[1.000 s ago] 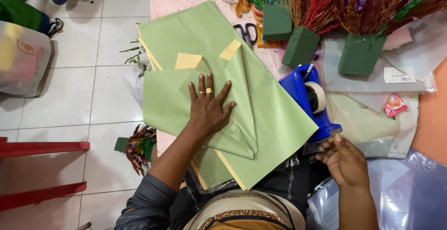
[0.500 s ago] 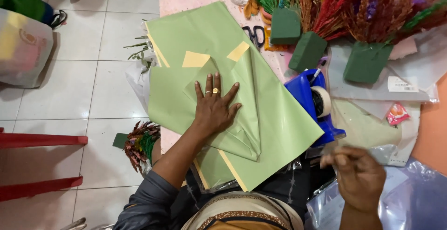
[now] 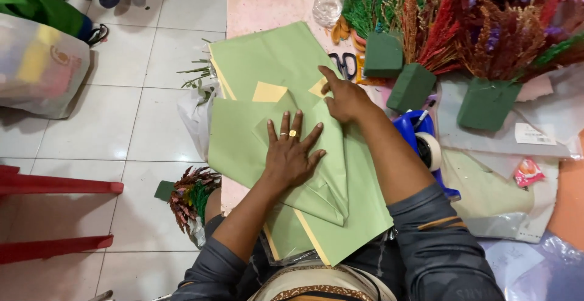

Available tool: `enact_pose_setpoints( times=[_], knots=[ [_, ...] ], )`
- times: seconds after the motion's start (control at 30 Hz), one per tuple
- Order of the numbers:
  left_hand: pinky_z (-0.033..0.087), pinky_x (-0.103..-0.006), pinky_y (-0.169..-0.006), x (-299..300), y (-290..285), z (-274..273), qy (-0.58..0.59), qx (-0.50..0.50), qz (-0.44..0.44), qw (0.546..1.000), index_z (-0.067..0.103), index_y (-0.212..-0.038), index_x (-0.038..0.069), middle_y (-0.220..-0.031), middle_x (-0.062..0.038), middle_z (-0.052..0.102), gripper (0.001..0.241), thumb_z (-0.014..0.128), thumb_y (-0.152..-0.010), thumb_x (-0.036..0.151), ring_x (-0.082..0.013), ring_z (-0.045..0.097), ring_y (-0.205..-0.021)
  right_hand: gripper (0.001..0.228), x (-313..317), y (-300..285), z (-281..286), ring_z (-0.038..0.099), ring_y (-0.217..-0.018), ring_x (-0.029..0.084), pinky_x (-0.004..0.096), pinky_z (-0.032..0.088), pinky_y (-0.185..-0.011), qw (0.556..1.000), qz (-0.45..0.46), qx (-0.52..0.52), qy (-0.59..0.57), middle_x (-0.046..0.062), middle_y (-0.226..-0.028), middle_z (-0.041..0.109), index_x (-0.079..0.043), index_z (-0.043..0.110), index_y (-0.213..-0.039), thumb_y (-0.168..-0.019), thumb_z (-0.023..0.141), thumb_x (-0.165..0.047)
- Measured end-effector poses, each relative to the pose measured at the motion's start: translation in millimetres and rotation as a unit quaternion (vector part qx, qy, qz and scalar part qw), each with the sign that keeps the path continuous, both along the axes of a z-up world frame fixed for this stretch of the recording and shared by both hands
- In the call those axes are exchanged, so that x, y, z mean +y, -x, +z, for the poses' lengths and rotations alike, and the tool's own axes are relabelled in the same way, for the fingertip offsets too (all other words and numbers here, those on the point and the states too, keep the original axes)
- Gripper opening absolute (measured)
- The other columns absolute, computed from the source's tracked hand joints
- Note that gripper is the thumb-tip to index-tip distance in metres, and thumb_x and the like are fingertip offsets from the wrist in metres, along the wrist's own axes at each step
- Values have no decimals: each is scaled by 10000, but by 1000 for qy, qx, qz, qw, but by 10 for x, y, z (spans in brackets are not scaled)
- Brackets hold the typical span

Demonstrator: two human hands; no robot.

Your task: The person folds a large sheet of light green paper on a table, creating a series of pleats. They smooth the folds with their hands and use a piece of tape to secure the folded paper.

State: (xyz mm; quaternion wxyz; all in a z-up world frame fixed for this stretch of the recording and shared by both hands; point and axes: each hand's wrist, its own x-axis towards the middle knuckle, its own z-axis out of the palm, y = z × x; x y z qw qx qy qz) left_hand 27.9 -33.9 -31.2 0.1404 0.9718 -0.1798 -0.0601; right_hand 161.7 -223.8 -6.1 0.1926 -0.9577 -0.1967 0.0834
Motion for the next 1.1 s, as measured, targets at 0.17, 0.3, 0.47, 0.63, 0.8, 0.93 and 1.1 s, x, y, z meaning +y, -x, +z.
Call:
enact_pose_setpoints(
  times=[0.17, 0.3, 0.47, 0.63, 0.8, 0.93, 1.1],
  knots=[
    [12, -723, -1209, 2, 10, 108, -14, 25, -8, 1000, 220, -1636, 354, -1712, -169, 169, 702, 189, -1010, 672, -440, 71, -1578, 715, -166, -96, -143, 689, -1022, 332, 515, 515, -931, 998, -44, 12, -35, 11, -1008, 729, -274, 383, -1553, -910, 675, -155],
    [2, -718, -1215, -7, -14, 127, -25, 39, -17, 999, 210, -1641, 334, -1726, -145, 127, 723, 169, -1007, 681, -430, 39, -1582, 736, -237, -63, -120, 690, -940, 324, 492, 514, -855, 996, -68, 24, -58, 34, -990, 711, -271, 395, -1555, -897, 702, -149],
    [5, -713, -1218, 9, -3, 160, -25, 46, -16, 998, 146, -1658, 283, -1727, -132, 129, 767, 157, -1005, 687, -428, 58, -1579, 666, -306, -153, 44, 647, -828, 313, 458, 501, -789, 991, -54, 69, -104, 89, -953, 680, -189, 459, -1523, -892, 656, -110],
    [7, -718, -1215, 8, 0, 206, -17, 57, -12, 998, 175, -1653, 263, -1728, -130, 122, 773, 137, -1004, 682, -433, 60, -1577, 652, -389, -266, -98, 623, -757, 275, 412, 487, -736, 985, -49, 85, -142, 92, -896, 666, -131, 471, -1507, -876, 630, -82],
    [10, -736, -1204, 23, 4, 253, -13, 70, -21, 997, 180, -1656, 255, -1737, -121, 90, 776, 189, -999, 668, -453, 55, -1573, 611, -364, -252, -160, 629, -860, 290, 418, 469, -851, 987, -87, 69, -113, 46, -861, 647, -202, 498, -1471, -866, 502, -113],
    [24, -750, -1196, 19, 4, 229, -10, 59, -24, 998, 207, -1650, 239, -1738, -100, 101, 774, 228, -1000, 658, -469, 61, -1568, 679, -323, -137, -238, 590, -987, 343, 504, 413, -982, 996, -69, -3, -51, 59, -915, 619, -206, 416, -1497, -833, 514, -99],
    [25, -742, -1199, 40, 10, 174, -19, 52, -32, 998, 234, -1646, 229, -1732, -86, 146, 795, 228, -993, 683, -450, 68, -1574, 744, -285, 7, -264, 530, -1066, 371, 548, 348, -1025, 997, -60, -52, -19, 101, -1009, 574, -117, 286, -1547, -836, 490, -42]
  ],
)
